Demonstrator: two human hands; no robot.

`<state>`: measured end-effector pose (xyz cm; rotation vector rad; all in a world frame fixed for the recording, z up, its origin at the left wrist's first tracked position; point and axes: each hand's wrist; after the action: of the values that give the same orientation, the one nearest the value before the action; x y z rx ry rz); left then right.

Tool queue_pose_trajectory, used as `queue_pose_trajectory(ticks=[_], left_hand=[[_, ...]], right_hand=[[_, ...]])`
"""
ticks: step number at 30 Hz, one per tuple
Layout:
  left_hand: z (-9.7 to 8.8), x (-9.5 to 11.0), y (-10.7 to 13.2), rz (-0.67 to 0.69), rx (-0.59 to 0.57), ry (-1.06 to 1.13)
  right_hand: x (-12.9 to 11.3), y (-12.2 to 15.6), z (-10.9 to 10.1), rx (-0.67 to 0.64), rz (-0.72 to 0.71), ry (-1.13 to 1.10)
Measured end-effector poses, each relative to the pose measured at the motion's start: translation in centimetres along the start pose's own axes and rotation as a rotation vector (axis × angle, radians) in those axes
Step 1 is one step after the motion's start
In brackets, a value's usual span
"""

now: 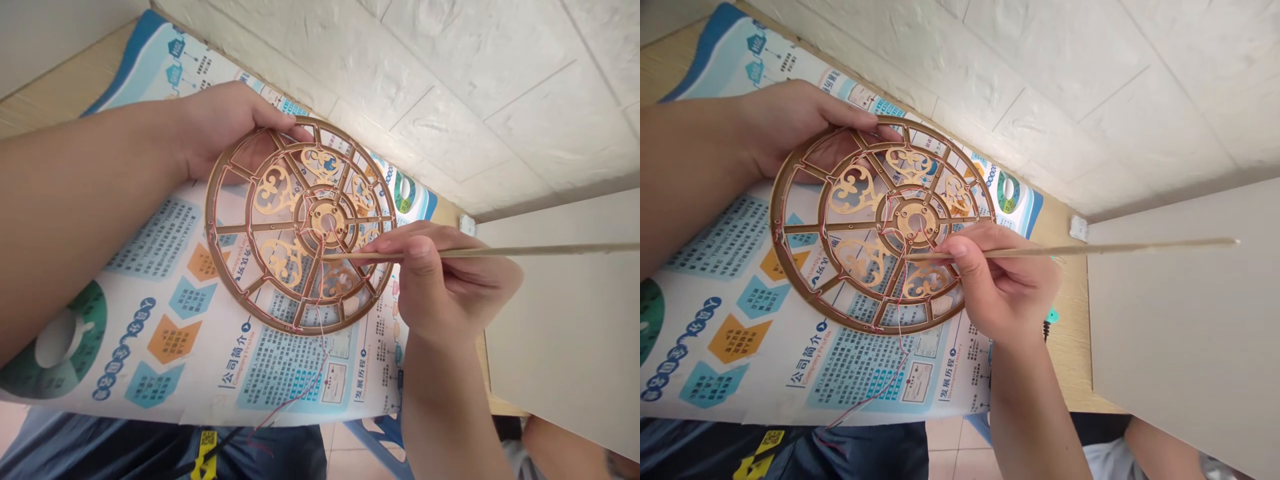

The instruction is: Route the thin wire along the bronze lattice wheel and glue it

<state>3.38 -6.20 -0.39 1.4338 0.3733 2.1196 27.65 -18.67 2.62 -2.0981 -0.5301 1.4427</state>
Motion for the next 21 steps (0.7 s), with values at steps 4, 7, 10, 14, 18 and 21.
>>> queue_pose_trajectory(ticks=[4, 7, 10, 14, 18, 21], left_hand=[[0.10, -0.02, 0.10, 0.015, -0.008, 0.009], [0.13, -0.08, 0.10, 0.012, 0.000, 0.012], [0.06, -0.13, -0.03, 0.012, -0.005, 0.022], [-0.08, -0.14, -0.16, 0.021, 0.007, 0.031], [-0.05, -0.09, -0.04, 0.014, 0.005, 0.009], [0.06, -0.07, 0.08, 0.007, -0.004, 0.012]], right_hand=[[-0.01, -0.05, 0.08, 0.001, -0.011, -0.039], [-0.04, -0.11, 0.11, -0.008, -0.045, -0.021], [-0.03, -0.01, 0.12, -0.026, -0.021, 0.015], [-0.07, 0.25, 0.10, -0.052, -0.020, -0.011], [-0.45, 0.15, 0.05, 0.066, 0.024, 0.002], [-0.58, -0.18, 0.24, 0.148, 0.036, -0.015]])
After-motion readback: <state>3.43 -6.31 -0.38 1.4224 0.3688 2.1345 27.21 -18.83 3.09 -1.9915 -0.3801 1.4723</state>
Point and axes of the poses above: each hand's wrist, its own y-axis away from the middle knuckle, its own z-axis out of the palm, x = y × z, and after that the axes turned 11 degrees about x, right-handed
